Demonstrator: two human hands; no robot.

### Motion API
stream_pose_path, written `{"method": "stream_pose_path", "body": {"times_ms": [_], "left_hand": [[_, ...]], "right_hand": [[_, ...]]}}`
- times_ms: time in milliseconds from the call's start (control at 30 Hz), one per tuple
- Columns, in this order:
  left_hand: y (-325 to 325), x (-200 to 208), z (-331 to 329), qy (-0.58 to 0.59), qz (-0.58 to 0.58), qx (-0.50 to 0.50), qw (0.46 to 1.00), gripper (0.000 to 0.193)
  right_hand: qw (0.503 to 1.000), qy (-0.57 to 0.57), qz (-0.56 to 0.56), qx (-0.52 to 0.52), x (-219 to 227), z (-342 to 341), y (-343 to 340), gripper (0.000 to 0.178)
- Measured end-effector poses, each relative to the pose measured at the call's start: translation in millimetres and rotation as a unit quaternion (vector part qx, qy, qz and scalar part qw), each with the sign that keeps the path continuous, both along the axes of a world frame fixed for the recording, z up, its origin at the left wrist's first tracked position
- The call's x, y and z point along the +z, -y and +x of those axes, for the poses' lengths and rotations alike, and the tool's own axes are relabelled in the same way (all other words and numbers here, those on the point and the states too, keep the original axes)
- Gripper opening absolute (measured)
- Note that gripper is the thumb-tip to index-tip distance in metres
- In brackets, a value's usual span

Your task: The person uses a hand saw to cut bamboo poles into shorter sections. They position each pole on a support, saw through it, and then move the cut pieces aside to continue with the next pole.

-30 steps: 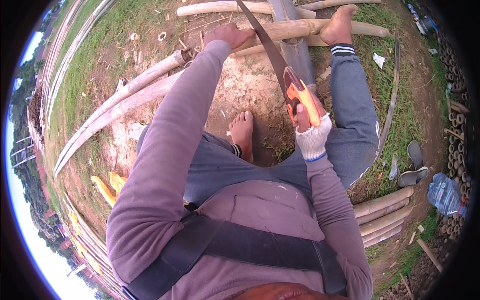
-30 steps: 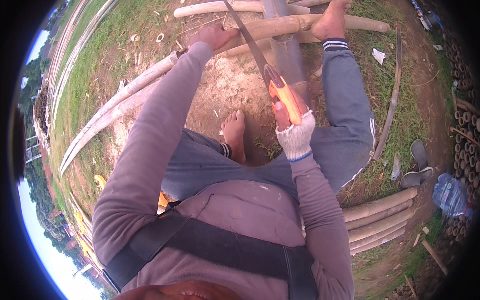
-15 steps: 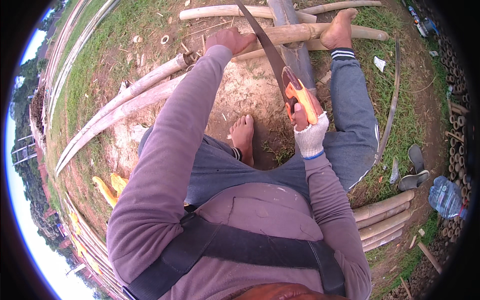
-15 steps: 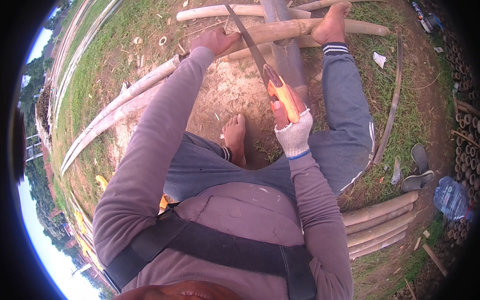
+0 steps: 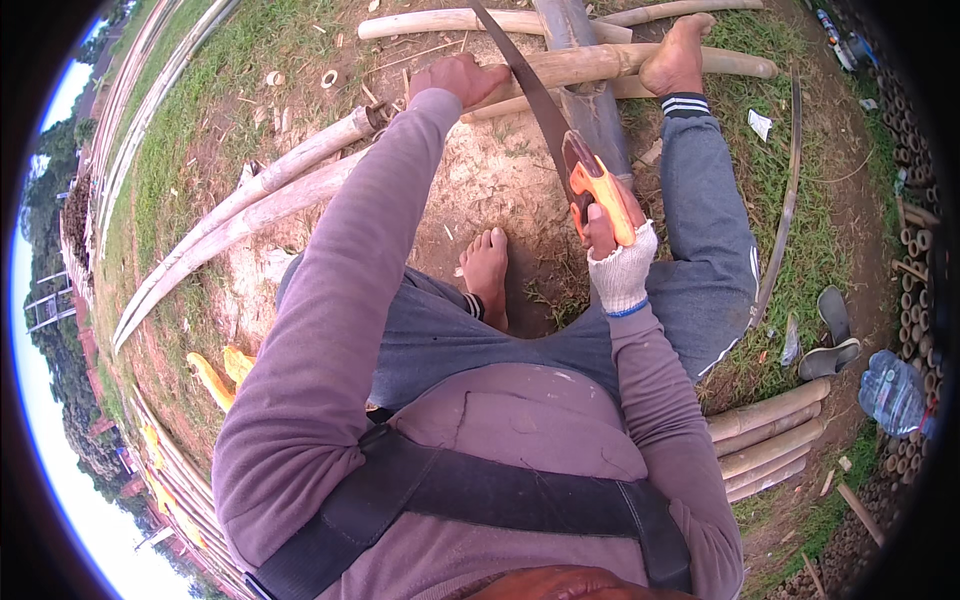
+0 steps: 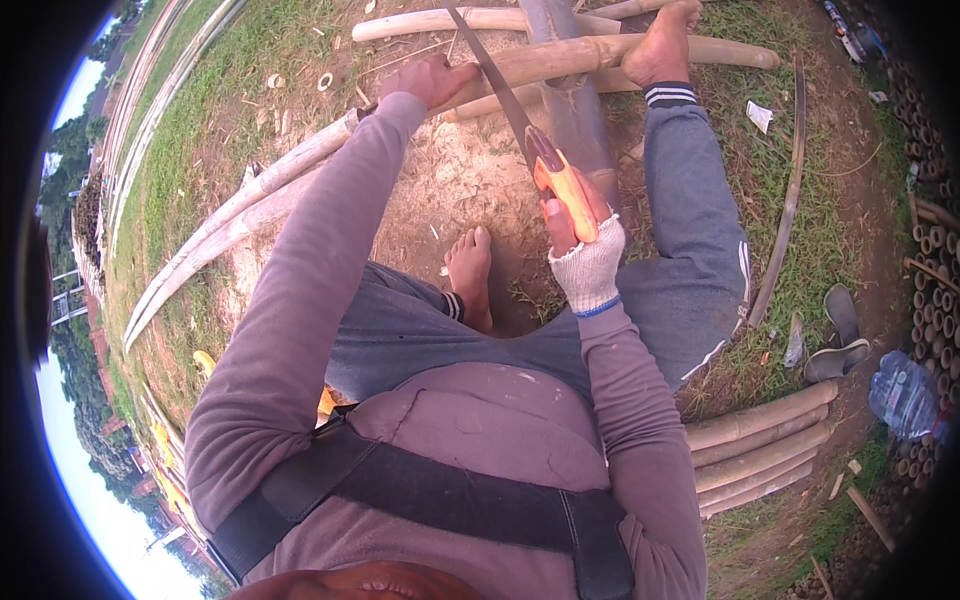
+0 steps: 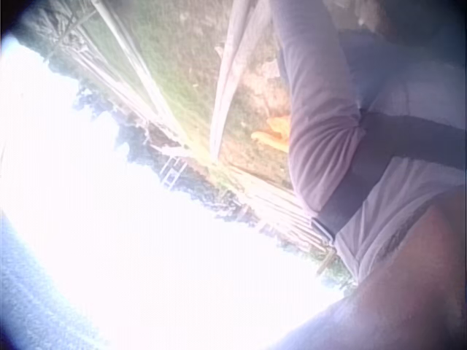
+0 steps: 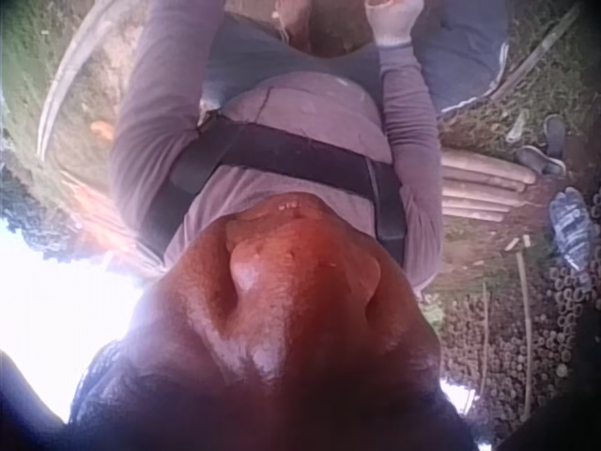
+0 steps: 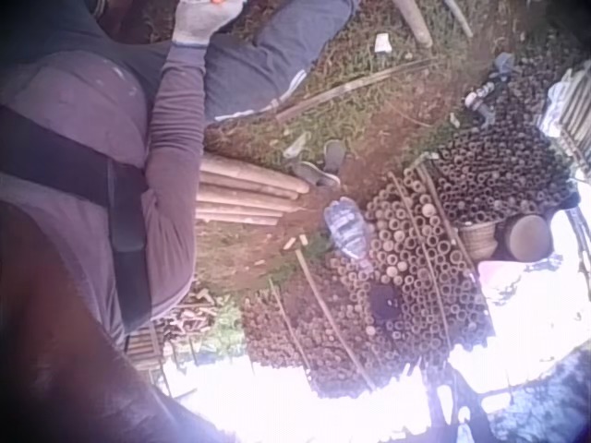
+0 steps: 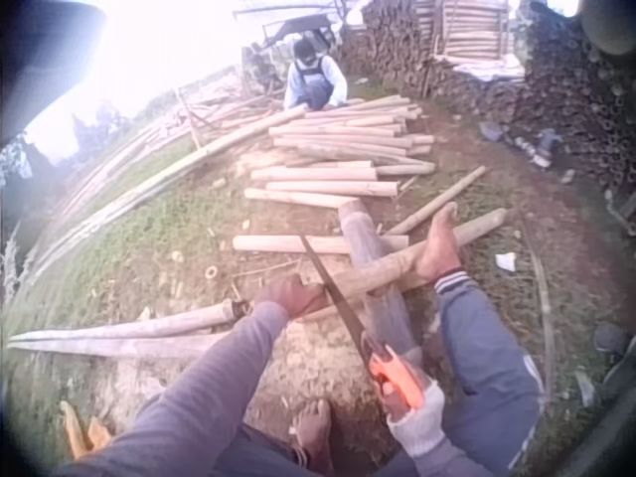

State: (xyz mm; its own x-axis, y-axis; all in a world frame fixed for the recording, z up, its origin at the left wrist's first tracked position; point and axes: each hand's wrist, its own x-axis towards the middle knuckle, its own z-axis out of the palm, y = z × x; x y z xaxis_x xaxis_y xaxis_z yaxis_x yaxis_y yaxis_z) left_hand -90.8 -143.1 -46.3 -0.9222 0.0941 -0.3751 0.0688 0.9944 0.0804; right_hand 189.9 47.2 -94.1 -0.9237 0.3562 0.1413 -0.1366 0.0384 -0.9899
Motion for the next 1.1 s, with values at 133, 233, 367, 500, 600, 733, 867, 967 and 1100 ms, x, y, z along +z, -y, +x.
{"method": "stream_pose_path", "body": {"times_ms": [133, 233, 367, 500, 600, 733, 867, 967, 1100], "left_hand": [[0.7, -0.7, -0.4, 0.0, -0.002, -0.004, 1.0, 0.098], [0.0, -0.3, 0.5, 0.001, -0.006, -0.004, 1.0, 0.099], [-0.2, -1.0, 0.5, -0.001, -0.008, -0.005, 1.0, 0.1], [2.4, -4.8, -1.9, -0.002, -0.008, -0.008, 1.0, 0.101], [2.6, -6.4, -2.9, -0.006, -0.007, -0.005, 1.0, 0.102], [0.7, -4.7, -1.5, -0.007, -0.002, -0.006, 1.0, 0.101], [1.5, -5.0, -2.1, -0.005, -0.001, -0.001, 1.0, 0.099], [1.6, -6.4, -3.0, -0.005, -0.003, 0.0, 1.0, 0.097], [0.3, -4.0, -1.4, -0.003, -0.004, -0.001, 1.0, 0.098]], "right_hand": [[1.0, -0.001, 0.004, -0.002, -0.6, 0.0, 0.0, 0.044], [1.0, 0.0, 0.01, -0.001, -1.5, 0.3, -0.7, 0.045], [1.0, 0.003, 0.007, 0.003, -2.6, 0.5, -1.7, 0.045], [1.0, -0.001, -0.02, 0.009, -1.7, 0.1, -0.4, 0.045], [0.999, -0.001, -0.03, 0.01, 1.9, -0.3, 0.4, 0.045], [1.0, 0.001, -0.028, 0.008, 0.2, 0.2, -0.5, 0.045], [0.999, 0.006, -0.03, 0.01, 2.5, 0.3, 0.2, 0.045], [0.999, 0.006, -0.029, 0.012, 3.0, -0.1, 0.1, 0.045], [0.999, 0.006, -0.03, 0.009, 2.5, 0.2, -0.1, 0.046]]}}
